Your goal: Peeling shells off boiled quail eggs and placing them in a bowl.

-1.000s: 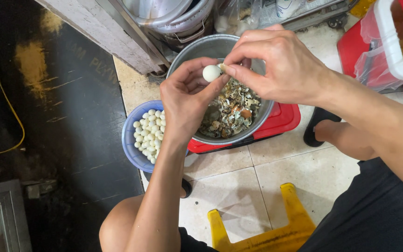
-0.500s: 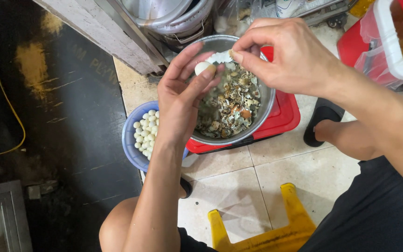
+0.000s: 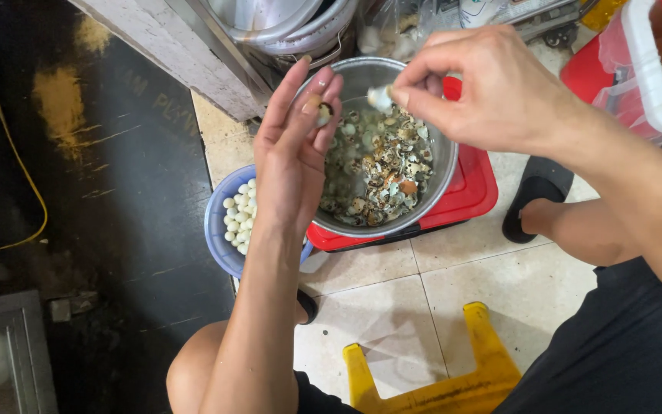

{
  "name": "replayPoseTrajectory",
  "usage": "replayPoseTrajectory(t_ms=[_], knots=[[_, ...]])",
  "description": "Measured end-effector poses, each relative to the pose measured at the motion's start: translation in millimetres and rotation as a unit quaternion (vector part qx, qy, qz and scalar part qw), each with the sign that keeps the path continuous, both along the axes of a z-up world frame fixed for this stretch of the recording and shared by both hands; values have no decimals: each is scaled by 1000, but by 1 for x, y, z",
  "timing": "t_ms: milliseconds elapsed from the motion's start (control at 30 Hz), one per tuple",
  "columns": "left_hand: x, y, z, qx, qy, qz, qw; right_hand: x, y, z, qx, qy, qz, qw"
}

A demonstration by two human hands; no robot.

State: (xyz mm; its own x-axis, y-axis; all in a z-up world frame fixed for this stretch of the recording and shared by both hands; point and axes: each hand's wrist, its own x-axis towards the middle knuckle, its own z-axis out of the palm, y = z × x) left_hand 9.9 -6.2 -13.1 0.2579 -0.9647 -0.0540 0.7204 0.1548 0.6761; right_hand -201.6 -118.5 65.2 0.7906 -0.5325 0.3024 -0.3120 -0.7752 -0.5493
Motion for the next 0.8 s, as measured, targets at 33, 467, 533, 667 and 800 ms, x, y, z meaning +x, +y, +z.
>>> replayPoseTrajectory(t_ms=[33, 467, 533, 667, 800], knots=[[-1, 1, -1, 0, -1, 1, 1000, 4, 2, 0, 0, -1, 1, 1000], [-13, 4, 3, 47, -52, -92, 993, 12, 13, -17, -54, 16, 73, 996], [-14, 4, 4, 57, -55, -91, 993, 12, 15, -16, -64, 19, 75, 995], [-15, 3, -1, 50, -84, -79, 992, 12, 18, -18, -124, 21, 70, 990], [-17, 2, -2, 37, -115, -67, 990, 13, 18, -17, -117, 45, 39, 991]])
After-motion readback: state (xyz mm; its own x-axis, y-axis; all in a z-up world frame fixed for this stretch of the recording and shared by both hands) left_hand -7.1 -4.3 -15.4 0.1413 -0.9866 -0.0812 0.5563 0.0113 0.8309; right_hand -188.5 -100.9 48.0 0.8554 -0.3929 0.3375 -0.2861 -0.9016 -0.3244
